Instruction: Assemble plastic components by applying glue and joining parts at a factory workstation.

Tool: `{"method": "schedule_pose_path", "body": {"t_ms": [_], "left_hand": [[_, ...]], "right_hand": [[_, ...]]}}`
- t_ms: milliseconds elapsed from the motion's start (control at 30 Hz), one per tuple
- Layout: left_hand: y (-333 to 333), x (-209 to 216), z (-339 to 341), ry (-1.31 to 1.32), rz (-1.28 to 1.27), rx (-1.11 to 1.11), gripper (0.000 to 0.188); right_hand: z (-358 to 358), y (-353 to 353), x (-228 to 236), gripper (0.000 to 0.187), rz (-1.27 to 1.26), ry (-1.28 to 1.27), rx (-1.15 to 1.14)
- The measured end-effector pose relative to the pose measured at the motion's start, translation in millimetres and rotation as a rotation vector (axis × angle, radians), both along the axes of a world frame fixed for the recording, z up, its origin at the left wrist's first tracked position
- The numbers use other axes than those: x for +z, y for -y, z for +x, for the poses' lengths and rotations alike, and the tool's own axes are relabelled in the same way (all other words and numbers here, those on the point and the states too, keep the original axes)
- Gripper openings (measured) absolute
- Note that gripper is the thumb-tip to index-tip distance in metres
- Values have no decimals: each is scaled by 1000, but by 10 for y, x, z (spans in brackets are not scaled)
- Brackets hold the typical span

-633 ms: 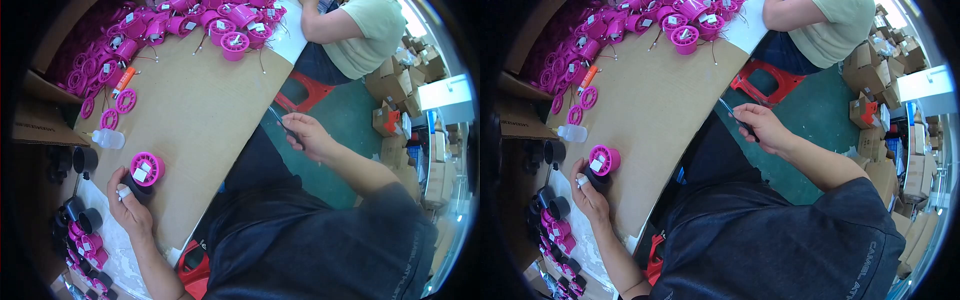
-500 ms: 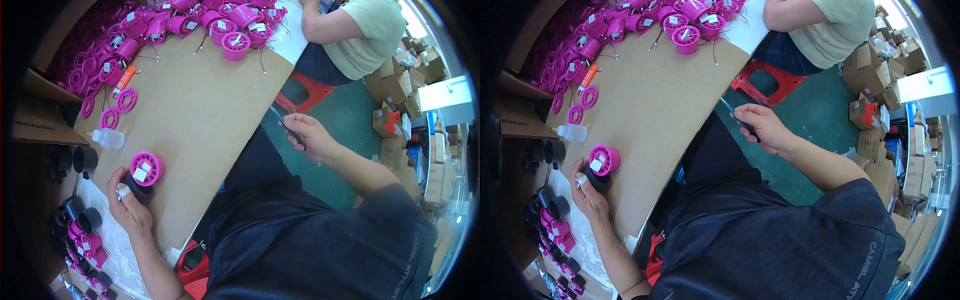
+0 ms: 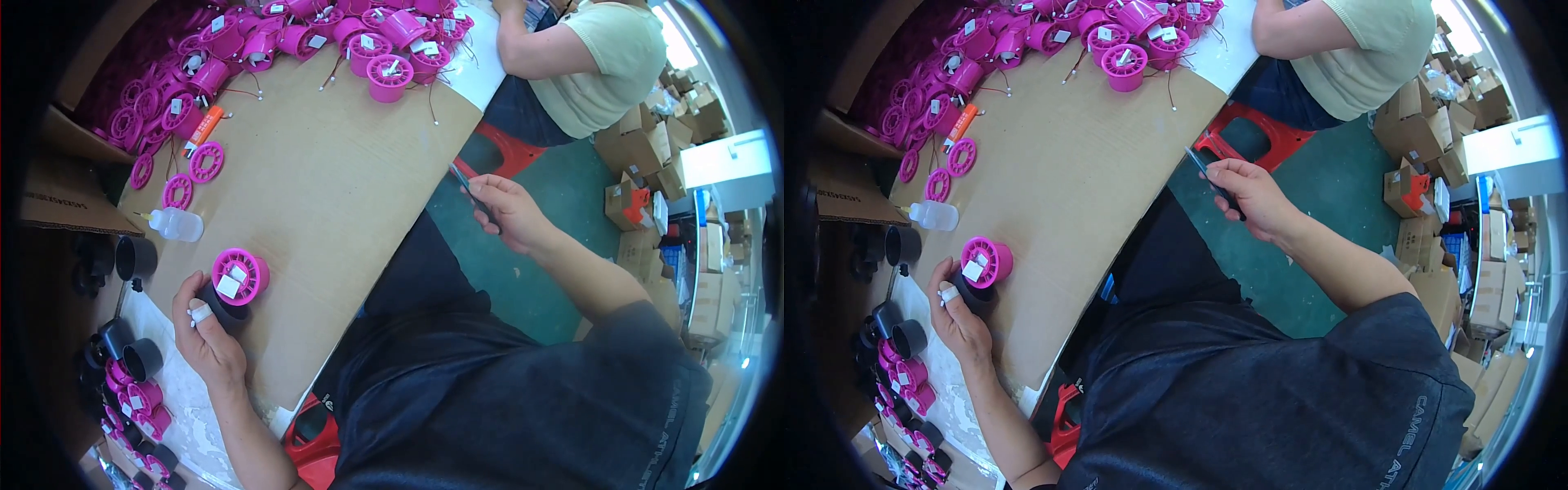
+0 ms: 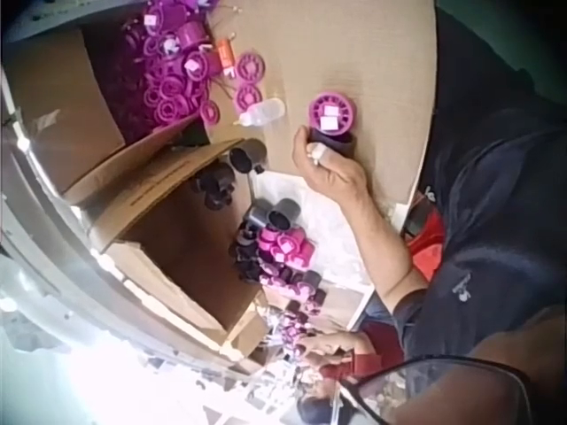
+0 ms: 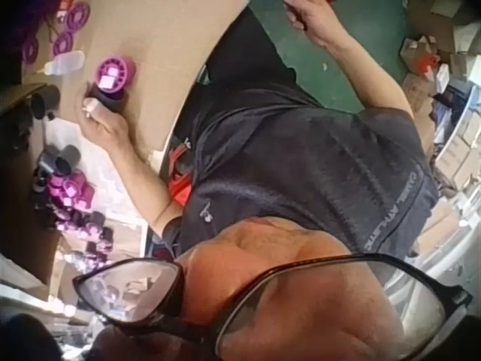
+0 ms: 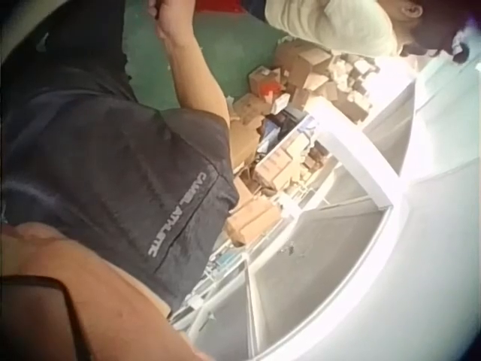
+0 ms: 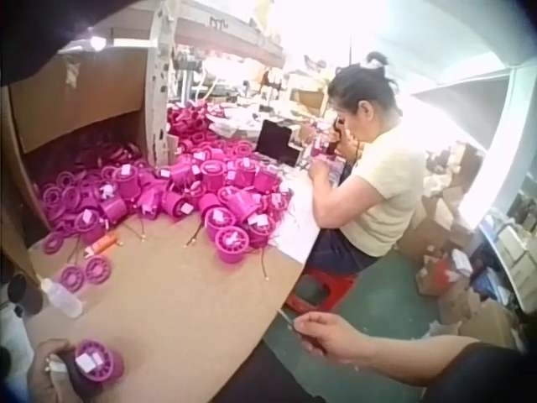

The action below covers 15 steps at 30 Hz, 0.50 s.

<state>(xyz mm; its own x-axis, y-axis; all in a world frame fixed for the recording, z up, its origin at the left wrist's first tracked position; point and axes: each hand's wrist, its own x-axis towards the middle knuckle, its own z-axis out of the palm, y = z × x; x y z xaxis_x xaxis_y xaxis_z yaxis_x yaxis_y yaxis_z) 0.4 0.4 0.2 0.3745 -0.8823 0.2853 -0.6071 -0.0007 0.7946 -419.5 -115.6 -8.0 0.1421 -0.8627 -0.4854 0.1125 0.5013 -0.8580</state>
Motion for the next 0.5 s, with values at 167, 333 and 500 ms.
{"method": "schedule_pose_path", "body": {"t_ms": [167,333,500], "left_hand": [[-7,-22,23,5,-19,-10,39],[5,-23,10,-4,-10,-5,39],[3,-13,10,-16,-7,-5,39]], "right_hand": [[-39,52,37,19,-1,-48,-12],[-73,56,31,19,0,-72,-25],[-89,75,7,19,11,-70,-26]]}}
